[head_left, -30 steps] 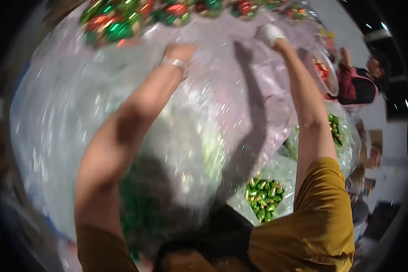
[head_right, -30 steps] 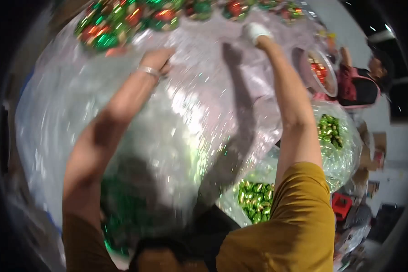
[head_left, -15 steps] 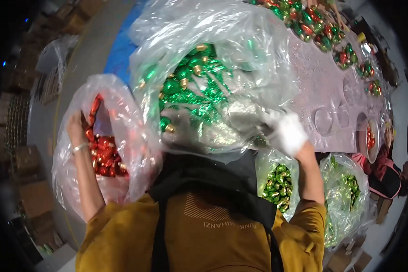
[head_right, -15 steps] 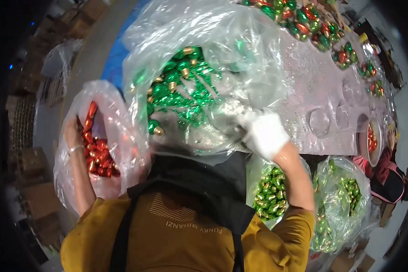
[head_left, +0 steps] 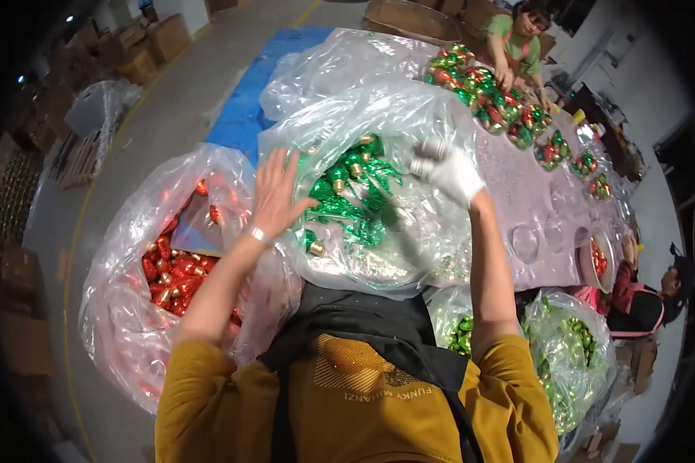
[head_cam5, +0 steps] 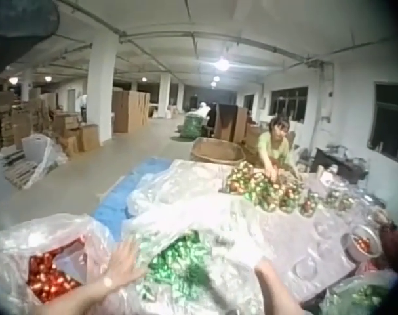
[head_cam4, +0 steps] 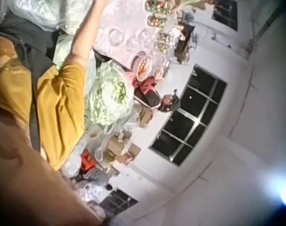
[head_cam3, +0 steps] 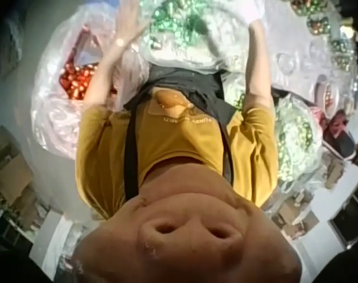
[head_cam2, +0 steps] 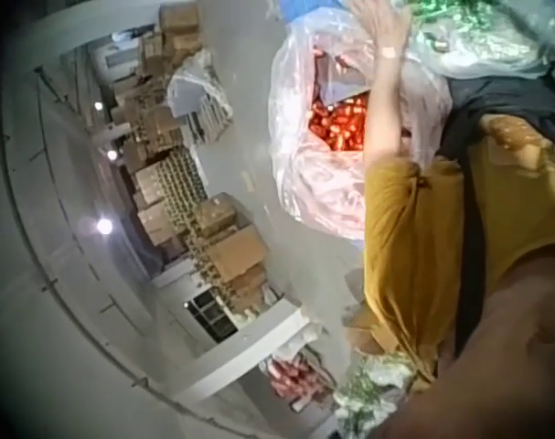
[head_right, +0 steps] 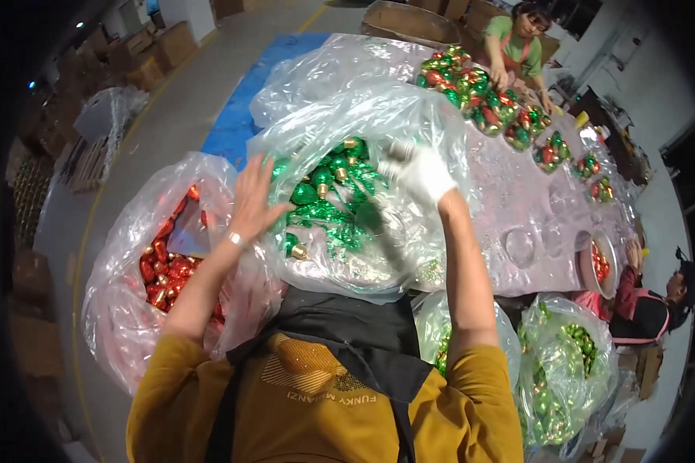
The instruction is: Sorting and placing red and green ornaments into plastic bags.
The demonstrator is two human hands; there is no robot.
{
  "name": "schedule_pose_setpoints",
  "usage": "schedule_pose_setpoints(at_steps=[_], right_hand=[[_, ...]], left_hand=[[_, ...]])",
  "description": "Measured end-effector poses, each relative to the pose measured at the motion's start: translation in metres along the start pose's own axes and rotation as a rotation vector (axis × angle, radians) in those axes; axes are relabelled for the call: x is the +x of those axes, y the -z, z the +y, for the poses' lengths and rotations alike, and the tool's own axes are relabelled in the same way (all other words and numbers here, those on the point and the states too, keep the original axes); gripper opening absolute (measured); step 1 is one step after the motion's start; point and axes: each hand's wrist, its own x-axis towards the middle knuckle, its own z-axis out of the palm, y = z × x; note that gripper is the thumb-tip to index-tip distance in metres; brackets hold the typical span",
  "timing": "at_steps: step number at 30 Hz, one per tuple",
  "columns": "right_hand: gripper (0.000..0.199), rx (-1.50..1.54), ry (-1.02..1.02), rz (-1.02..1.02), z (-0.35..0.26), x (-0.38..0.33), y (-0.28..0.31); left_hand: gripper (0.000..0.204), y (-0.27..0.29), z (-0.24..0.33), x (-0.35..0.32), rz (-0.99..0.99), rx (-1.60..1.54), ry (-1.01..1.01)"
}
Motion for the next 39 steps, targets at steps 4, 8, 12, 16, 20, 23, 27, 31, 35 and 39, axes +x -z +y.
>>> schedule_pose_setpoints(at_steps=[4,8,12,16,20,23,27,31,35,39], right_hand=[[0.047,-0.579,0.082,0.118,0.052,0.078,0.026],[0.050,-0.594,0.035,-0.532,0.041,0.125,0.008],[0.046,-0.212,0.217,-0.793,0.060,0.150,-0.038],[0.043,-0.557,0.272,-0.586,0.120,0.183,-0.055],[0.048,-0.734,0.391,-0.334,0.157,0.202,-0.040],[0.050,-0.724,0.386,-0.349,0.165,0.228,-0.019],[0.052,-0.722,0.354,-0.347,0.179,0.268,0.000],[0.055,-0.699,0.325,-0.353,0.160,0.296,-0.033],[0.058,-0.660,0.337,-0.385,0.135,0.303,-0.063],[0.068,-0.818,0.200,-0.671,0.143,0.302,-0.093]], left_hand=[[0.101,-0.091,-0.045,0.085,-0.224,0.089,0.229],[0.071,-0.141,-0.114,0.124,-0.490,-0.141,0.585],[0.047,-0.135,-0.134,0.132,-0.554,-0.265,0.521],[0.034,-0.077,-0.099,0.116,-0.510,-1.205,0.704],[0.035,-0.033,-0.165,0.110,-0.242,-0.438,0.615],[0.037,-0.032,-0.170,0.130,-0.054,-0.082,0.585],[0.025,-0.037,-0.085,0.164,0.400,0.468,0.023],[0.019,-0.043,0.022,0.152,-0.345,-0.096,-0.358],[0.039,-0.138,-0.033,0.150,-0.542,-0.067,-0.069],[0.061,-0.160,-0.109,0.237,-0.786,-0.104,0.327]])
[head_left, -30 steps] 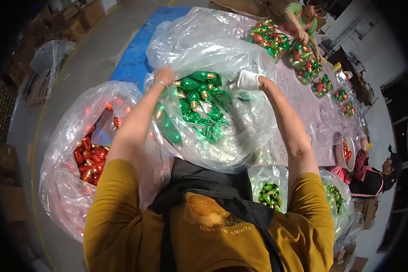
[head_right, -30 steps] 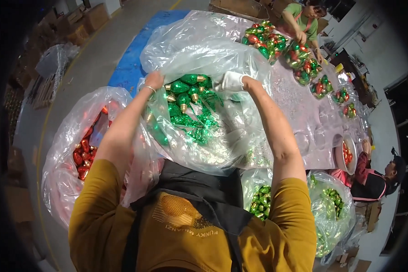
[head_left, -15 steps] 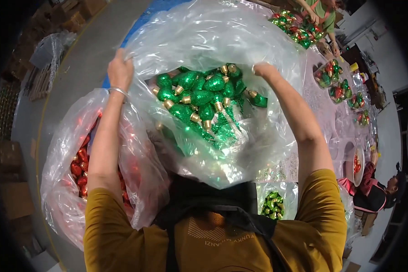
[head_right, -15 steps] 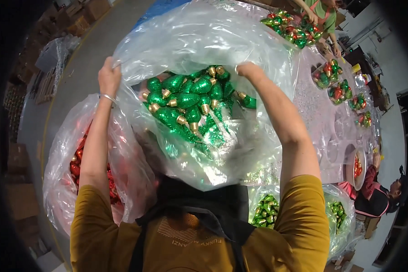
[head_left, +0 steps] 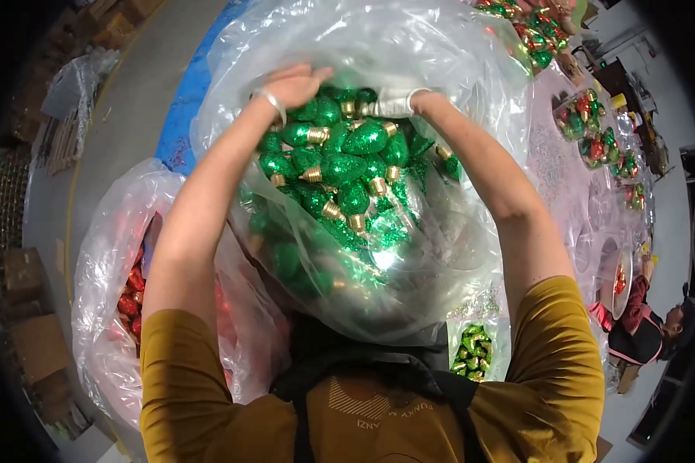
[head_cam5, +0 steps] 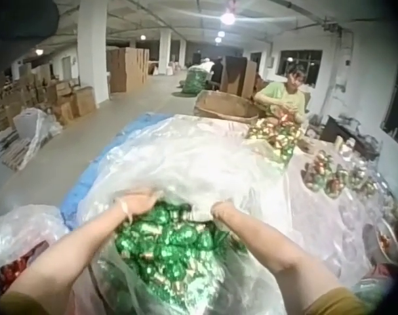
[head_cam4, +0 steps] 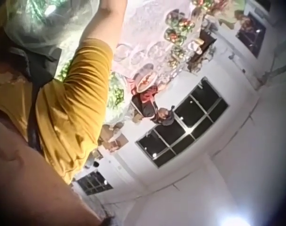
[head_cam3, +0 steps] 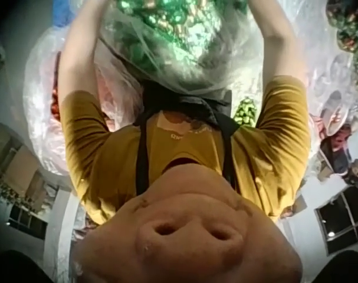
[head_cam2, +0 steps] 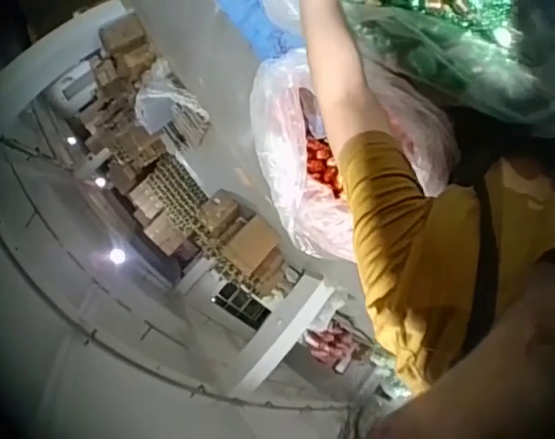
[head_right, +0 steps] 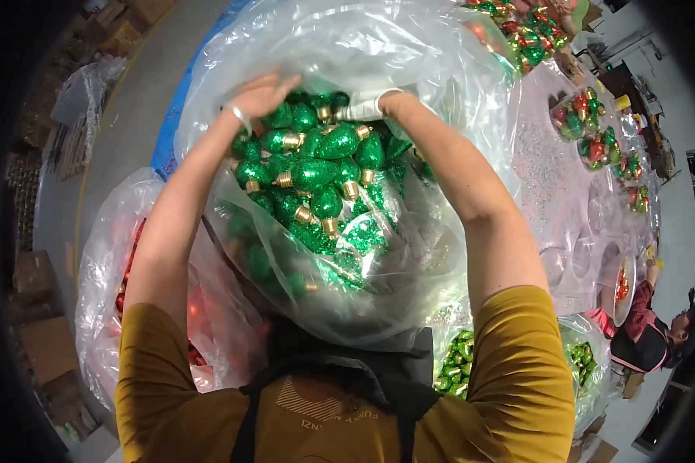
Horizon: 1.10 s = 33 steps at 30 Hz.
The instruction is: Sorting and placing red and green ornaments into plastic bags.
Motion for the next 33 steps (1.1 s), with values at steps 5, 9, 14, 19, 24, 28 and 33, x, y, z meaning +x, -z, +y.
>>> schedule_pose_setpoints(at_steps=[5,9,14,19,24,28,33], right_hand=[[0.073,0.088,0.297,0.491,0.005,-0.004,-0.053],[0.071,0.339,0.335,0.054,-0.028,-0.048,-0.028],[0.062,0.515,0.256,-0.213,-0.064,-0.114,-0.012],[0.051,0.169,0.224,-0.224,-0.097,-0.142,0.026],[0.034,1.088,0.309,0.497,-0.038,-0.125,0.043],[0.044,0.063,-0.006,0.317,-0.037,-0.130,0.061],[0.053,0.547,-0.136,0.121,-0.170,-0.271,0.090]], left_hand=[[0.073,-0.032,-0.044,0.047,0.060,-0.249,0.006],[0.064,-0.049,-0.048,0.023,-0.179,0.028,-0.331],[0.064,-0.053,-0.009,-0.040,-0.259,-0.129,-0.519],[0.054,-0.049,0.002,-0.104,-0.223,-0.005,-0.531],[0.057,-0.010,0.053,-0.165,0.192,-0.121,-0.775],[0.056,-0.021,-0.025,-0.126,0.430,0.482,-0.358],[0.054,-0.041,-0.107,-0.125,0.412,0.220,-0.229]])
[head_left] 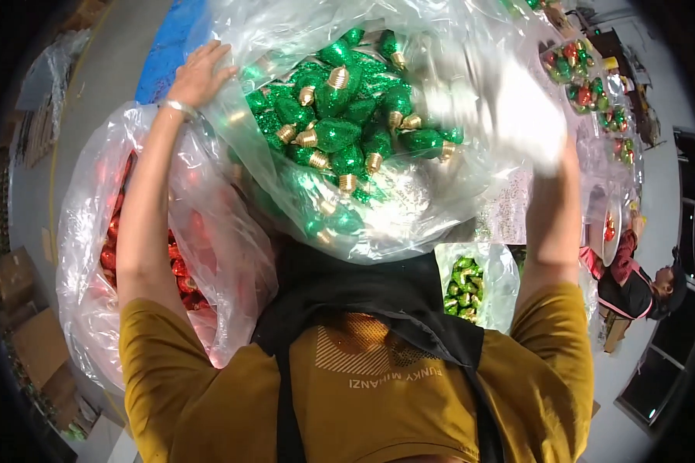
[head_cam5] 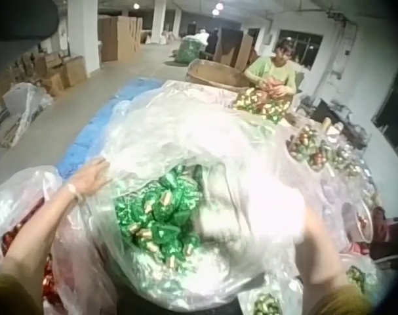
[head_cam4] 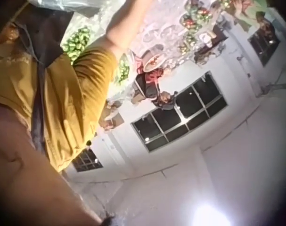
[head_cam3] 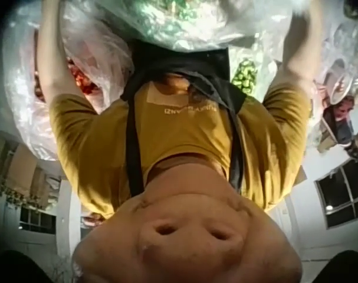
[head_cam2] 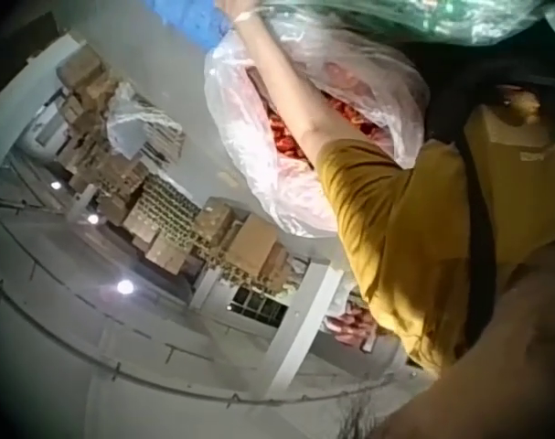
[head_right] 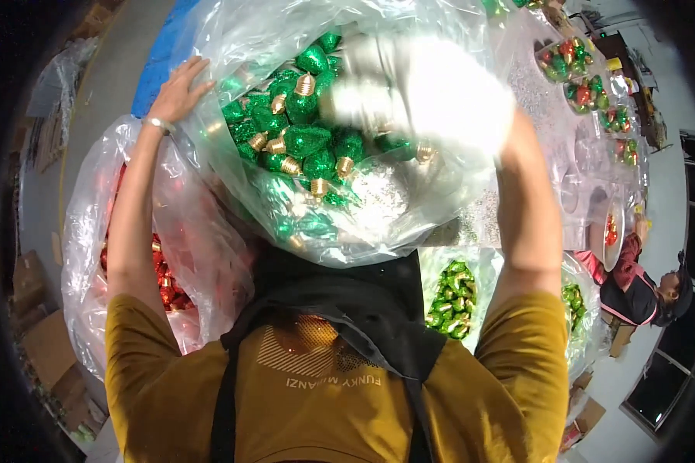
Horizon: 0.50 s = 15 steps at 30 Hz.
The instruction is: Sorting and placing red and green ornaments into plastic bags.
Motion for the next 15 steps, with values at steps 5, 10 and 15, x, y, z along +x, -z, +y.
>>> schedule_pose_setpoints(at_steps=[5,10,15], right_hand=[[0.032,-0.607,0.164,0.099,0.048,-0.083,-0.106],[0.017,-0.522,0.198,0.220,0.054,-0.087,-0.165],[0.013,-0.386,0.263,0.241,0.053,-0.080,-0.162]], left_hand=[[0.031,0.056,0.175,-0.083,0.045,-0.172,-0.389],[0.014,0.040,0.195,-0.175,-0.221,-0.175,-0.505],[0.015,0.022,0.145,-0.223,-0.567,-0.110,-0.404]])
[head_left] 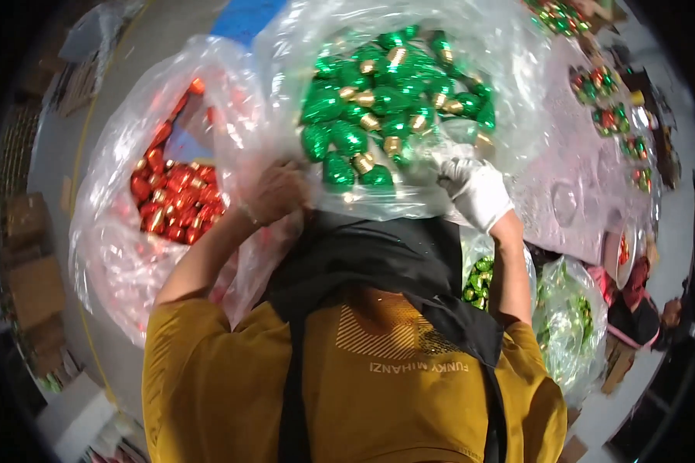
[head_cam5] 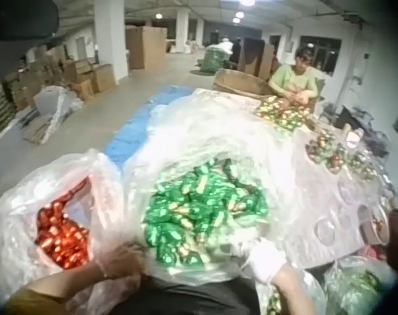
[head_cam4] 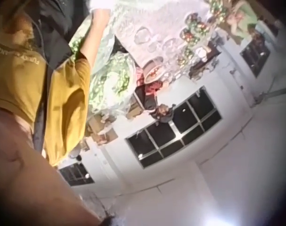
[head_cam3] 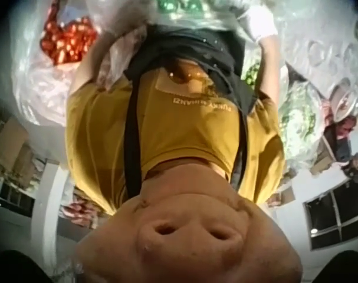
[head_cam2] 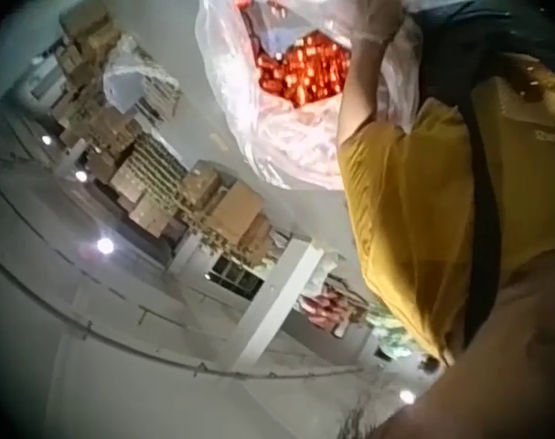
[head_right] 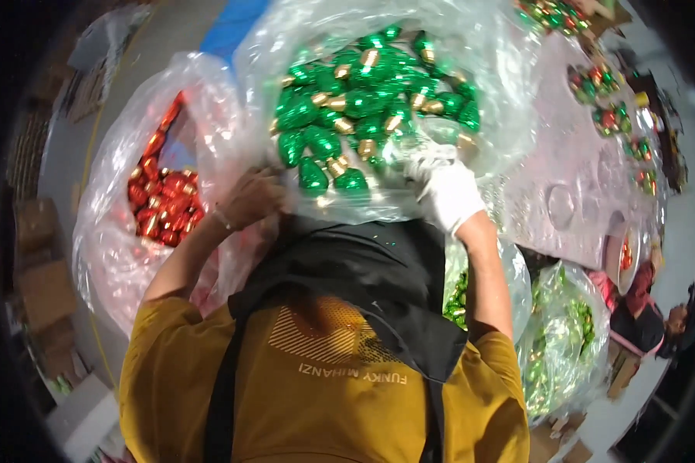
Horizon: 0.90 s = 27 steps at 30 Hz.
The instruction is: Sorting and placing red and green ornaments into plastic bags.
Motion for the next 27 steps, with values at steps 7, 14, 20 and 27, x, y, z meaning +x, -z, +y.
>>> schedule_pose_setpoints(at_steps=[7,14,20,27], right_hand=[[0.024,-0.069,-0.100,0.055,-0.005,-0.004,-0.005],[0.033,0.280,-0.225,0.501,-0.024,-0.023,0.002],[0.025,0.134,-0.260,0.441,-0.028,-0.051,-0.007],[0.022,0.063,-0.407,0.438,-0.021,-0.107,-0.023]], left_hand=[[0.008,0.059,0.030,-0.082,0.815,-0.317,0.243],[0.024,-0.059,-0.088,-0.234,0.260,0.258,1.127],[0.037,-0.091,-0.122,-0.202,-0.340,0.843,0.994],[0.026,-0.092,-0.095,-0.177,0.076,0.571,0.875]])
